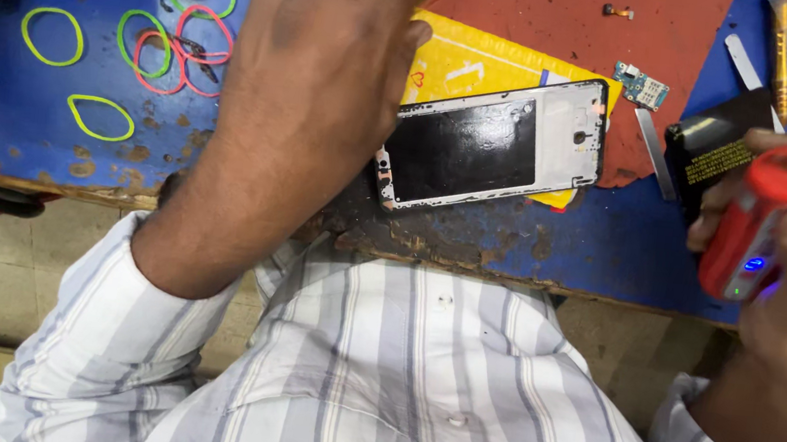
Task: The person cleans the inside of a disassembled mobile phone frame using a small brush and a red electric screwdriver. They then place a new battery into the frame and handle the phone's back cover.
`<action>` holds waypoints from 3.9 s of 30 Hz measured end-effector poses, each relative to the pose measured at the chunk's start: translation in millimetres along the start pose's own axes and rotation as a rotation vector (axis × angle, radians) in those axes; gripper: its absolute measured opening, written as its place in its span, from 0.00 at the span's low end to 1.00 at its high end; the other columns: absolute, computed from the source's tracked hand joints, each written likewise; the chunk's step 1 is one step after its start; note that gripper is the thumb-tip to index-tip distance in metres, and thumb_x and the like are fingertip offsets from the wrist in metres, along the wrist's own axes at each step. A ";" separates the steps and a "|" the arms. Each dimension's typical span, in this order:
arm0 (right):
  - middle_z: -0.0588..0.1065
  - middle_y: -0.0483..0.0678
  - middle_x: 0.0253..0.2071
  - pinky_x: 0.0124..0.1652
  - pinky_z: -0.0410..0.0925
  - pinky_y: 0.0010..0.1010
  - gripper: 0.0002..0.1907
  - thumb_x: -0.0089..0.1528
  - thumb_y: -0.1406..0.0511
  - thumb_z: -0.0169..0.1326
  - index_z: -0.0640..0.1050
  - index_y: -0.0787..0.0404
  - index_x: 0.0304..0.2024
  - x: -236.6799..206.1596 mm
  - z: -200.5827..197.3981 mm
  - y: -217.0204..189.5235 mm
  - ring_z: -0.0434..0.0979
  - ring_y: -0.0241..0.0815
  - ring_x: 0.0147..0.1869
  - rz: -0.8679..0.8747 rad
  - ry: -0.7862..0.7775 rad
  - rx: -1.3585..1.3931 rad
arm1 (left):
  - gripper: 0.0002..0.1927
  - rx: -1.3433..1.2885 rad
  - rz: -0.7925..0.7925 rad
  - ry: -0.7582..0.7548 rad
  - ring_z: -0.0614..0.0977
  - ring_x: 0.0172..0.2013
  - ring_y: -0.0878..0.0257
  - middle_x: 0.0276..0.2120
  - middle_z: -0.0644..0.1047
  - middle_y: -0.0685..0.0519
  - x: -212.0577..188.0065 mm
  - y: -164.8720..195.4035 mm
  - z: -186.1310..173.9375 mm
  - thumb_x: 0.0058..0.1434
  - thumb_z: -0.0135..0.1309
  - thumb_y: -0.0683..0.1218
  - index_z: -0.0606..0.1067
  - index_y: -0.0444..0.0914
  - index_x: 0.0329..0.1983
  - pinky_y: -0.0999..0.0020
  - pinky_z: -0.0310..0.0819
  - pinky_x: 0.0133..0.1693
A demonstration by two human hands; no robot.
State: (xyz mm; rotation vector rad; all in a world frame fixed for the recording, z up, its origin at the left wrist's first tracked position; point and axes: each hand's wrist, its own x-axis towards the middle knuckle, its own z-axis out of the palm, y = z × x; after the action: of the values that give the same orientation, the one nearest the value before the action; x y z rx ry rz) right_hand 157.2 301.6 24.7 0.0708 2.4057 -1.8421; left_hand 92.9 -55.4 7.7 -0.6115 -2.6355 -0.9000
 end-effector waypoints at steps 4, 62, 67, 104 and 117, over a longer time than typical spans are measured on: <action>0.76 0.52 0.46 0.46 0.72 0.23 0.22 0.72 0.61 0.59 0.70 0.69 0.61 -3.3 -8.0 0.5 0.76 0.37 0.42 -0.033 -0.070 -0.309 | 0.17 -0.030 -0.124 -0.084 0.73 0.53 0.43 0.46 0.73 0.43 -11.4 5.1 -10.3 0.67 0.66 0.44 0.74 0.33 0.52 0.47 0.63 0.65; 0.79 0.51 0.43 0.39 0.72 0.33 0.24 0.48 0.75 0.69 0.83 0.66 0.49 31.9 9.6 -16.2 0.78 0.46 0.43 -0.515 -0.358 -1.149 | 0.47 -0.248 -0.098 -0.178 0.73 0.61 0.48 0.64 0.71 0.46 -48.2 -1.8 9.1 0.51 0.74 0.44 0.61 0.38 0.71 0.39 0.57 0.71; 0.79 0.51 0.43 0.40 0.72 0.35 0.24 0.50 0.75 0.69 0.83 0.66 0.50 34.6 12.5 -21.4 0.78 0.46 0.41 -0.519 -0.362 -1.145 | 0.48 -0.259 -0.088 -0.161 0.74 0.62 0.49 0.64 0.71 0.46 -47.8 -1.8 9.9 0.51 0.74 0.44 0.60 0.38 0.71 0.39 0.57 0.72; 0.78 0.52 0.42 0.39 0.71 0.36 0.22 0.50 0.73 0.69 0.82 0.69 0.48 32.2 49.6 -45.4 0.77 0.48 0.40 -0.522 -0.382 -1.139 | 0.49 -0.264 -0.067 -0.152 0.72 0.63 0.50 0.66 0.70 0.47 -51.1 -4.9 6.8 0.53 0.74 0.45 0.56 0.39 0.73 0.40 0.54 0.73; 0.77 0.53 0.42 0.40 0.71 0.38 0.27 0.48 0.70 0.69 0.81 0.69 0.50 24.9 69.7 -56.8 0.78 0.48 0.41 -0.450 -0.374 -1.157 | 0.51 -0.232 -0.035 -0.133 0.72 0.63 0.50 0.68 0.69 0.46 -55.8 -7.4 7.8 0.56 0.74 0.45 0.54 0.40 0.75 0.41 0.54 0.73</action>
State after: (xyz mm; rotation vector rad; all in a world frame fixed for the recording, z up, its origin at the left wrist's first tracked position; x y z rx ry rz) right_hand 130.7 218.7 58.4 -0.8532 2.8751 -0.2185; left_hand 136.7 -72.4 -24.2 -0.7038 -2.6860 -1.2276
